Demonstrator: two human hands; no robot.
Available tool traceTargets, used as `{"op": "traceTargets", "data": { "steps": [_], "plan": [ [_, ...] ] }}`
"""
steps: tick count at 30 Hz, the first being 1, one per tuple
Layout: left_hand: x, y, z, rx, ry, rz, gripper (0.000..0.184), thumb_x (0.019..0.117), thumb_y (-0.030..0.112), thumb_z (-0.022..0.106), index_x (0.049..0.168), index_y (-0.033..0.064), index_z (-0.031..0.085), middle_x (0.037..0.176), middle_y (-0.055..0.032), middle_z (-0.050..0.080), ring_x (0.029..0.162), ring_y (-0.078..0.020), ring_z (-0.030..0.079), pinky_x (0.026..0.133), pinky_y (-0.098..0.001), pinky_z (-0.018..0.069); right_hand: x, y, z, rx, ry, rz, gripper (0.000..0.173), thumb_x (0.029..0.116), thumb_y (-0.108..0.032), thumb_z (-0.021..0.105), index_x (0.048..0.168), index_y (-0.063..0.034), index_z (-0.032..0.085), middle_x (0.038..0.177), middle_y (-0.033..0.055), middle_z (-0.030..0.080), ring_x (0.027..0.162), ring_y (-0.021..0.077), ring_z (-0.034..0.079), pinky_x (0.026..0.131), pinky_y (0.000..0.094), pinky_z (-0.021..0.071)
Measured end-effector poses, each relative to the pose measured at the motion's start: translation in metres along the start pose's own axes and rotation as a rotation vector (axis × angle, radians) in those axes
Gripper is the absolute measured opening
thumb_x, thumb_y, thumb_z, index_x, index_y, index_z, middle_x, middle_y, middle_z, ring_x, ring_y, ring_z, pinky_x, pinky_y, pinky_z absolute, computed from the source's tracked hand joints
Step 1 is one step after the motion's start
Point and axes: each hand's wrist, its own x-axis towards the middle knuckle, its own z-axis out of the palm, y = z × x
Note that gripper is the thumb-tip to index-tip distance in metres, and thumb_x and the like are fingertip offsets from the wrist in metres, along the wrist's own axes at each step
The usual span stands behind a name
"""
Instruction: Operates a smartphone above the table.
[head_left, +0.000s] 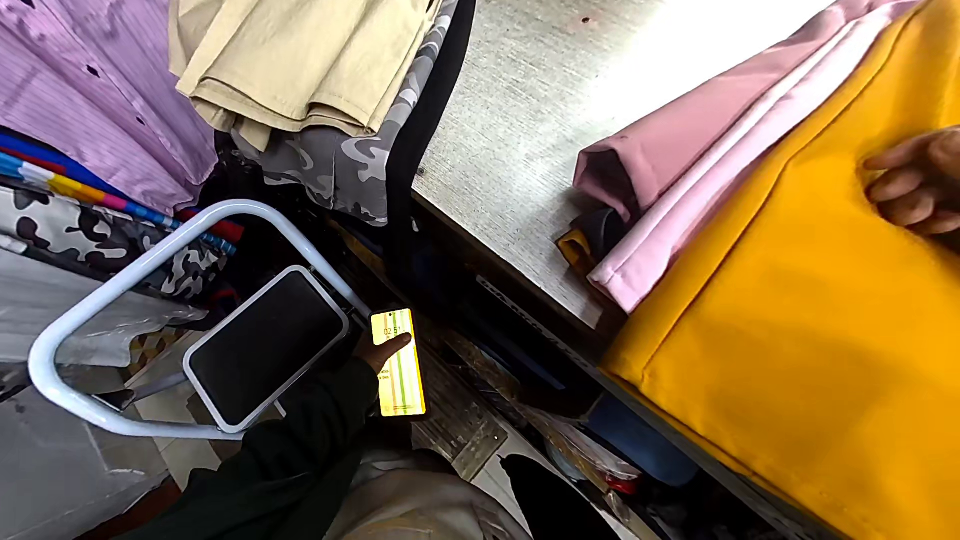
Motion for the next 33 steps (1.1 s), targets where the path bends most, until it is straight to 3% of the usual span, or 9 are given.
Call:
{"op": "traceTargets", "data": {
  "steps": [3, 9, 12, 15, 17, 21, 25, 29, 33],
  "plan": [
    [-0.006, 0.011, 0.0, -0.013, 0.031, -0.023, 0.072, 0.0908, 0.01, 0.078, 0.149, -0.0018, 0.038, 0.133, -0.027, 0.058, 0.115, -0.0314, 0.063, 0.1, -0.046, 0.0519, 0.001, 0.003, -0.005, -0.014, -0.011, -0.012, 0.026, 0.1108, -0.02, 0.033, 0.102, -0.0137, 0.056, 0.071, -0.0119, 0.063, 0.052, -0.0073, 0.056, 0.049, 0.0071, 0.0458],
    [0.01, -0.007, 0.0, -0.015, 0.05, 0.049, 0.076, 0.0897, 0.01, 0.079, 0.151, -0.0005, 0.036, 0.132, -0.0269, 0.059, 0.114, -0.0313, 0.064, 0.1, -0.0462, 0.0528, -0.001, 0.001, -0.003, -0.004, -0.003, -0.018, 0.027, 0.1112, -0.02, 0.033, 0.1, -0.0145, 0.058, 0.071, -0.0128, 0.065, 0.053, -0.006, 0.059, 0.05, 0.0084, 0.0486],
    [0.016, -0.008, -0.001, -0.066, 0.045, 0.029, 0.052, 0.1061, 0.03, 0.057, 0.148, 0.0021, 0.043, 0.126, -0.024, 0.063, 0.108, -0.0297, 0.065, 0.094, -0.0472, 0.0527, 0.0, 0.003, -0.003, -0.001, -0.002, -0.032, 0.03, 0.1102, -0.018, 0.032, 0.098, -0.0157, 0.058, 0.068, -0.0139, 0.064, 0.052, -0.0064, 0.057, 0.049, 0.0082, 0.0474],
    [0.02, -0.015, -0.008, -0.133, -0.003, 0.07, 0.064, 0.1096, 0.051, 0.031, 0.153, 0.0046, 0.042, 0.148, -0.0213, 0.053, 0.135, -0.0321, 0.052, 0.111, -0.0538, 0.0425, 0.0, 0.005, -0.002, -0.022, 0.007, -0.059, 0.029, 0.11, -0.017, 0.032, 0.098, -0.0155, 0.058, 0.067, -0.0147, 0.063, 0.052, -0.0069, 0.056, 0.049, 0.0084, 0.0469],
    [0.012, -0.01, -0.008, -0.152, -0.008, 0.121, 0.066, 0.1102, 0.052, 0.02, 0.153, 0.0069, 0.041, 0.149, -0.0184, 0.052, 0.136, -0.0284, 0.052, 0.11, -0.0503, 0.0434, -0.005, 0.001, 0.003, -0.048, 0.028, -0.061, 0.028, 0.1097, -0.016, 0.031, 0.099, -0.0148, 0.057, 0.068, -0.0149, 0.062, 0.053, -0.0067, 0.057, 0.051, 0.0086, 0.0479],
    [-0.016, 0.012, -0.012, -0.223, -0.068, 0.192, 0.066, 0.1109, 0.048, 0.012, 0.153, 0.0055, 0.039, 0.141, -0.0162, 0.059, 0.126, -0.0215, 0.06, 0.105, -0.0423, 0.0498, -0.008, 0.001, 0.013, -0.06, 0.123, -0.104, 0.03, 0.1095, -0.014, 0.029, 0.097, -0.0151, 0.057, 0.068, -0.0157, 0.061, 0.053, -0.0072, 0.055, 0.05, 0.0083, 0.0467],
    [-0.047, 0.043, -0.017, -0.183, -0.154, 0.348, 0.048, 0.1118, 0.029, 0.02, 0.137, 0.0031, 0.053, 0.112, -0.0091, 0.07, 0.1, -0.0116, 0.068, 0.089, -0.0332, 0.0576, 0.0, 0.02, 0.011, 0.043, 0.147, -0.265, 0.034, 0.1078, -0.013, 0.035, 0.09, -0.0179, 0.063, 0.067, -0.0155, 0.066, 0.051, -0.0066, 0.056, 0.047, 0.0086, 0.0465],
    [-0.076, 0.08, -0.013, -0.118, -0.286, 0.573, 0.043, 0.1093, 0.025, 0.029, 0.138, 0.0027, 0.052, 0.108, -0.0035, 0.072, 0.097, -0.0073, 0.071, 0.088, -0.0284, 0.0601, 0.006, 0.029, 0.0, 0.022, 0.118, -0.329, 0.024, 0.1061, -0.02, 0.046, 0.094, -0.0186, 0.067, 0.075, -0.0136, 0.069, 0.056, -0.005, 0.06, 0.05, 0.0117, 0.05],
    [-0.097, 0.113, 0.009, -0.066, -0.428, 0.753, 0.052, 0.1082, 0.042, 0.038, 0.142, 0.0037, 0.051, 0.116, -0.003, 0.071, 0.106, -0.0082, 0.069, 0.095, -0.0308, 0.0583, 0.0, 0.017, 0.003, -0.032, 0.145, -0.247, 0.024, 0.1064, -0.021, 0.047, 0.097, -0.0153, 0.068, 0.075, -0.0106, 0.068, 0.057, -0.0034, 0.059, 0.051, 0.0138, 0.05]
  ]
}}
